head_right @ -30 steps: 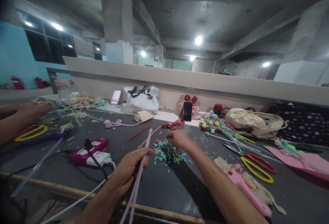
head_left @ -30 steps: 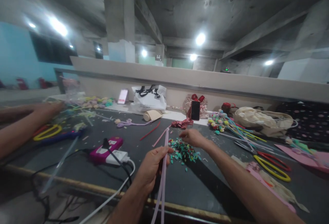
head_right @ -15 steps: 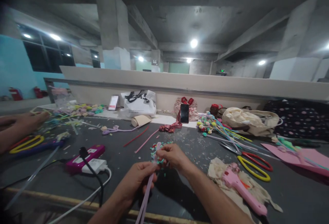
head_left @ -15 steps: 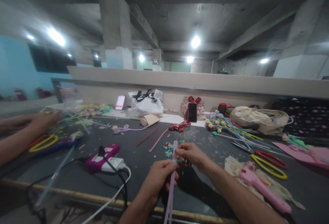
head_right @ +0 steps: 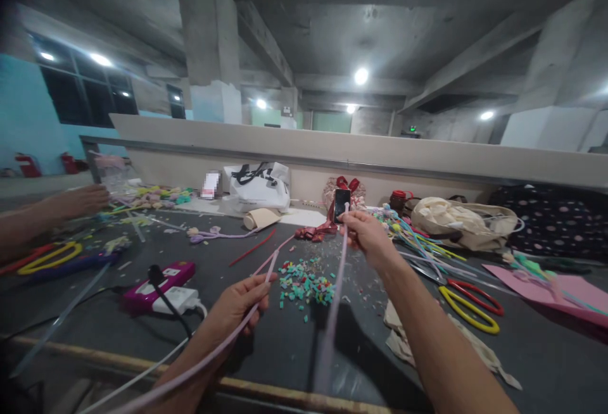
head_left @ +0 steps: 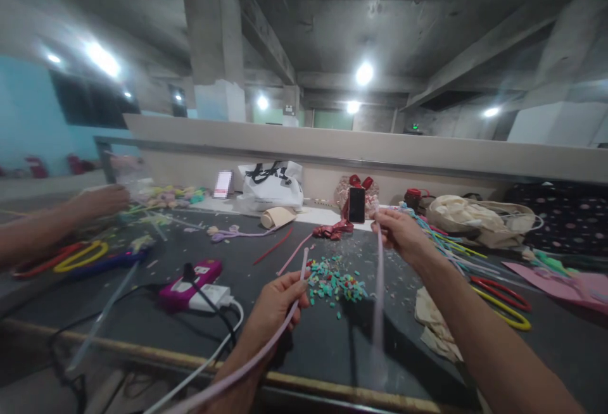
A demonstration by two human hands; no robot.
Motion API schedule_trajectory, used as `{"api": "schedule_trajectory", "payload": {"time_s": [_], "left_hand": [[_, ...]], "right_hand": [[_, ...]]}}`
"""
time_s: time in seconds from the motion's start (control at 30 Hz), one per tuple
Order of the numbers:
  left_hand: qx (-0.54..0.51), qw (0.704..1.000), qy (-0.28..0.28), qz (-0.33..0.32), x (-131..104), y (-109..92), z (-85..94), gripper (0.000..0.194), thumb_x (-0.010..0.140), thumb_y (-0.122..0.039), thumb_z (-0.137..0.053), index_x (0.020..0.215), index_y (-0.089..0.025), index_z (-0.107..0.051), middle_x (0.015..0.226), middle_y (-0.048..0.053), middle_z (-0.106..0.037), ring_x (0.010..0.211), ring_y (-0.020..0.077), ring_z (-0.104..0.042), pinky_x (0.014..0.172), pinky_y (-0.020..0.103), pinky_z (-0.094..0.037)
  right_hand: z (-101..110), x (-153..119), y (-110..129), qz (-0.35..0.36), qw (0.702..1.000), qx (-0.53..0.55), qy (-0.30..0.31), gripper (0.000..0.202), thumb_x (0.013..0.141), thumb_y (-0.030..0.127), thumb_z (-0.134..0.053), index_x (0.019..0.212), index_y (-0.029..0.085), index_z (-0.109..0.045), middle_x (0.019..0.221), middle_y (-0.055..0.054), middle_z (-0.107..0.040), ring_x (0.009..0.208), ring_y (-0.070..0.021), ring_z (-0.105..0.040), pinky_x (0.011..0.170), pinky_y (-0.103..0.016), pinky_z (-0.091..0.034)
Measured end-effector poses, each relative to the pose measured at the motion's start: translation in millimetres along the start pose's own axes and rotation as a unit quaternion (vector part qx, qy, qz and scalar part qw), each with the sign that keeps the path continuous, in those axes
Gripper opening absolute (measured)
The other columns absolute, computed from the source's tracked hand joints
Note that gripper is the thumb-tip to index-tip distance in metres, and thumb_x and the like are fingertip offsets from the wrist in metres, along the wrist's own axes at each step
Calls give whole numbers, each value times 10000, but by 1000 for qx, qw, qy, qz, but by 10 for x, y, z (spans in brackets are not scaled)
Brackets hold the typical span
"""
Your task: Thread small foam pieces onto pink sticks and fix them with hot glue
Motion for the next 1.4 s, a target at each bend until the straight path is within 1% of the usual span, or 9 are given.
{"api": "schedule_trajectory", "payload": {"time_s": [0.13,0.23,0.37,0.57,0.73,0.87,1.0,1.2,1.4], "left_hand": [[-33,999,16,28,-22,46,-58,228,640,-250,-566,844,-151,-541,473,-44,-545,334,37,-450,304,107,-268],[-55,997,14,45,-41,106,-105,182,619,-186,-574,791,-143,-532,573,-5,-593,448,59,-525,359,116,-344],[-80,995,30,57,-45,150,-147,219,612,-147,-567,826,-142,-521,586,-6,-584,434,51,-499,341,114,-340],[-58,996,47,40,-42,125,-173,204,653,-182,-520,850,-128,-507,582,-13,-574,319,6,-357,253,91,-197],[-24,993,107,51,-107,235,-407,149,666,-226,-503,781,-132,-508,560,-13,-578,278,-4,-319,249,98,-150],[-21,990,129,60,-143,304,-519,128,672,-237,-503,757,-141,-505,550,-17,-578,282,4,-356,259,104,-178],[-19,991,122,54,-124,299,-528,185,679,-305,-522,753,-135,-520,550,-13,-576,319,17,-408,276,107,-213],[-34,994,95,50,-62,291,-495,272,680,-387,-516,590,-131,-494,360,-86,-420,228,-17,-202,257,117,-92],[-61,996,58,41,-51,220,-395,232,665,-312,-548,811,-134,-518,544,-13,-567,359,34,-442,288,103,-242]], "right_hand": [[193,197,-196,-29,991,-126,-16,249,781,343,-432,761,118,-536,595,25,-533,410,-47,-441,379,-171,-347],[117,264,-554,-74,973,-217,0,209,804,276,-447,920,121,-524,861,-27,-565,675,-117,-550,580,-275,-459],[0,251,-851,-100,955,-280,17,244,805,256,-450,1023,152,-485,1033,-53,-514,854,-169,-528,711,-360,-444],[-499,-7,-532,-49,965,-226,123,230,764,252,-481,961,157,-554,843,-46,-607,702,-136,-572,575,-231,-433],[-1046,-308,-232,-13,963,-126,238,262,698,285,-522,928,176,-581,637,11,-614,490,-86,-548,376,-150,-351],[-1190,-360,-204,-1,962,-88,257,149,677,235,-512,722,138,-615,490,31,-552,398,-61,-483,342,-141,-320],[-1281,-431,-209,-3,957,-65,282,150,665,245,-515,718,138,-605,489,29,-560,401,-71,-503,351,-149,-348],[-1159,-371,-194,7,964,-105,244,224,714,292,-473,838,138,-580,560,14,-579,496,-97,-558,396,-165,-393],[-646,-4,-465,2,949,-275,158,193,762,261,-472,824,114,-582,667,-4,-599,603,-120,-567,498,-208,-425]]}}
Point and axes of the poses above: each hand's wrist, its own x-axis towards the middle knuckle, its own z-axis out of the back of the hand, y = z × x, the point moved 10 cm from there along x, towards the middle knuckle
